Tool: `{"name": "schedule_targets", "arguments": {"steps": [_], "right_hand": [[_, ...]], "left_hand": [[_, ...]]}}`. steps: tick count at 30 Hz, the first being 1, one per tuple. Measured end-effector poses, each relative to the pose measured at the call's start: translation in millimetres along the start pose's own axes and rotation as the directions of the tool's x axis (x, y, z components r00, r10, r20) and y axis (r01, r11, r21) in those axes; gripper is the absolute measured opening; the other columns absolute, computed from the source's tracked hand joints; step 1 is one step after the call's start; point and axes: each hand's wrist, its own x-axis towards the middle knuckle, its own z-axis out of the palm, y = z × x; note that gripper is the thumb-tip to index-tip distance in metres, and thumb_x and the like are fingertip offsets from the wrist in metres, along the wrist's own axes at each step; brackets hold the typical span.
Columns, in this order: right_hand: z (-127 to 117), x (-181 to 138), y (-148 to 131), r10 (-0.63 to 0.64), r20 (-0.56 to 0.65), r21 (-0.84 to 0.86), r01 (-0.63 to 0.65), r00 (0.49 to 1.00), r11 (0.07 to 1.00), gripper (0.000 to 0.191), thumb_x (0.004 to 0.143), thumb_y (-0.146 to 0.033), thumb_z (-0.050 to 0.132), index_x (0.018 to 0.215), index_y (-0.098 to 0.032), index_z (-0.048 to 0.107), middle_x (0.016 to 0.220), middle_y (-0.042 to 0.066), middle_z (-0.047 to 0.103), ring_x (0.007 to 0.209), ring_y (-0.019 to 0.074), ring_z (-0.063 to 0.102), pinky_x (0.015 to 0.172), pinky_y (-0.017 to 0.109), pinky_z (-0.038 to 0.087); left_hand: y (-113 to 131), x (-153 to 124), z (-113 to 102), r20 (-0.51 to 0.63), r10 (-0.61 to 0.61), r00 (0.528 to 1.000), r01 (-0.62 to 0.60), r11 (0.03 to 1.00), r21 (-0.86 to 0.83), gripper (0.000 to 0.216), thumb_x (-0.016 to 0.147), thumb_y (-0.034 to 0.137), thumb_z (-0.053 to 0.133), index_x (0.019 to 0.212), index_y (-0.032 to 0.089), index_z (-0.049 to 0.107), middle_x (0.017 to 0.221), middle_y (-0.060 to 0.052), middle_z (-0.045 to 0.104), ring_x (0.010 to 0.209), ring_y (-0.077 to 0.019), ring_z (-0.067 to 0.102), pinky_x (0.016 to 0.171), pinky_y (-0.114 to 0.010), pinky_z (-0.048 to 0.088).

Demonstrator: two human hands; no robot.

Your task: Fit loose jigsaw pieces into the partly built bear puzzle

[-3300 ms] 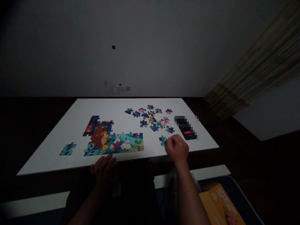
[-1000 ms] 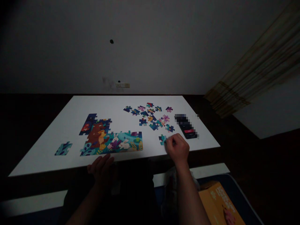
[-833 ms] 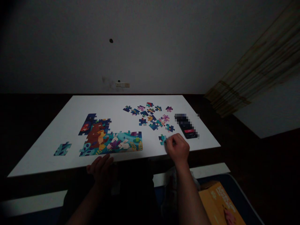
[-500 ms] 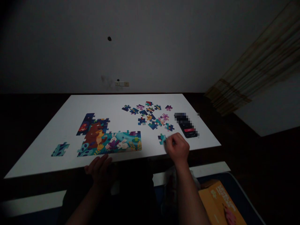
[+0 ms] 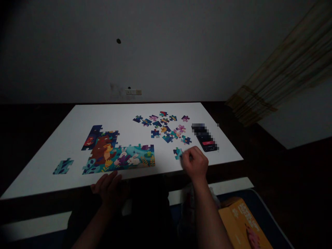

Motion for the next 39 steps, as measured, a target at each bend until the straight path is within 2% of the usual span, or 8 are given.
{"name": "schedule_targets", "arguments": {"steps": [5, 10, 18, 28, 33, 39], "right_hand": [[-0.3, 0.3, -0.5, -0.002, 0.003, -0.009, 0.002, 1.0, 1.0, 0.027, 0.095, -0.015, 0.057, 0.069, -0.024, 0.053, 0.07, -0.001, 0.056, 0.066, 0.0177, 0.054, 0.066, 0.034, 0.036], [-0.1, 0.4, -1.0, 0.006, 0.006, -0.014, -0.006, 1.0, 1.0, 0.027, 0.095, -0.017, 0.057, 0.069, -0.024, 0.052, 0.071, 0.0, 0.057, 0.066, 0.0178, 0.055, 0.066, 0.034, 0.037], [-0.3, 0.6, -1.6, 0.045, 0.021, -0.03, -0.044, 0.999, 0.999, 0.027, 0.094, -0.02, 0.056, 0.068, -0.025, 0.051, 0.069, 0.0, 0.056, 0.066, 0.0181, 0.053, 0.066, 0.033, 0.037], [1.6, 0.8, 0.2, 0.03, 0.011, -0.039, -0.029, 1.0, 0.999, 0.028, 0.095, -0.02, 0.057, 0.068, -0.024, 0.051, 0.069, -0.001, 0.055, 0.065, 0.0175, 0.054, 0.065, 0.033, 0.037], [0.5, 0.6, -0.4, 0.032, 0.018, -0.044, -0.031, 0.999, 0.999, 0.029, 0.096, -0.021, 0.057, 0.068, -0.024, 0.051, 0.069, -0.001, 0.054, 0.064, 0.0173, 0.053, 0.065, 0.033, 0.037], [0.5, -0.1, 0.2, 0.03, 0.022, -0.058, -0.028, 0.999, 0.998, 0.029, 0.096, -0.022, 0.057, 0.068, -0.024, 0.052, 0.069, -0.002, 0.054, 0.065, 0.0173, 0.054, 0.065, 0.033, 0.037]], "left_hand": [[0.6, -1.5, -1.2, 0.026, -0.008, 1.0, 0.008, 1.0, -0.001, 0.038, 0.086, 0.023, 0.077, 0.121, 0.031, 0.066, 0.113, -0.005, 0.071, 0.123, -0.0272, 0.056, 0.126, -0.048, 0.014], [1.0, -3.9, -1.7, 0.038, -0.03, 0.999, 0.03, 1.0, -0.002, 0.035, 0.089, 0.026, 0.075, 0.122, 0.031, 0.065, 0.114, -0.005, 0.072, 0.121, -0.0279, 0.058, 0.126, -0.05, 0.018], [1.3, -8.6, -0.5, 0.026, -0.034, 0.999, 0.035, 0.999, -0.01, 0.046, 0.087, 0.023, 0.075, 0.131, 0.034, 0.065, 0.118, -0.005, 0.075, 0.125, -0.0286, 0.06, 0.125, -0.051, 0.02], [1.8, -6.4, -3.4, 0.033, -0.008, 0.999, 0.009, 0.999, -0.03, 0.04, 0.088, 0.021, 0.077, 0.127, 0.027, 0.068, 0.117, -0.009, 0.074, 0.124, -0.0284, 0.058, 0.125, -0.049, 0.025], [2.4, -7.3, -3.4, 0.045, -0.026, 0.999, 0.028, 0.998, -0.047, 0.044, 0.088, 0.024, 0.076, 0.131, 0.029, 0.068, 0.119, -0.008, 0.075, 0.126, -0.0289, 0.058, 0.127, -0.05, 0.022], [1.9, -9.6, -2.1, 0.025, -0.018, 1.0, 0.018, 1.0, -0.024, 0.04, 0.088, 0.023, 0.077, 0.126, 0.03, 0.069, 0.115, -0.007, 0.076, 0.121, -0.0287, 0.062, 0.124, -0.05, 0.025]]}}
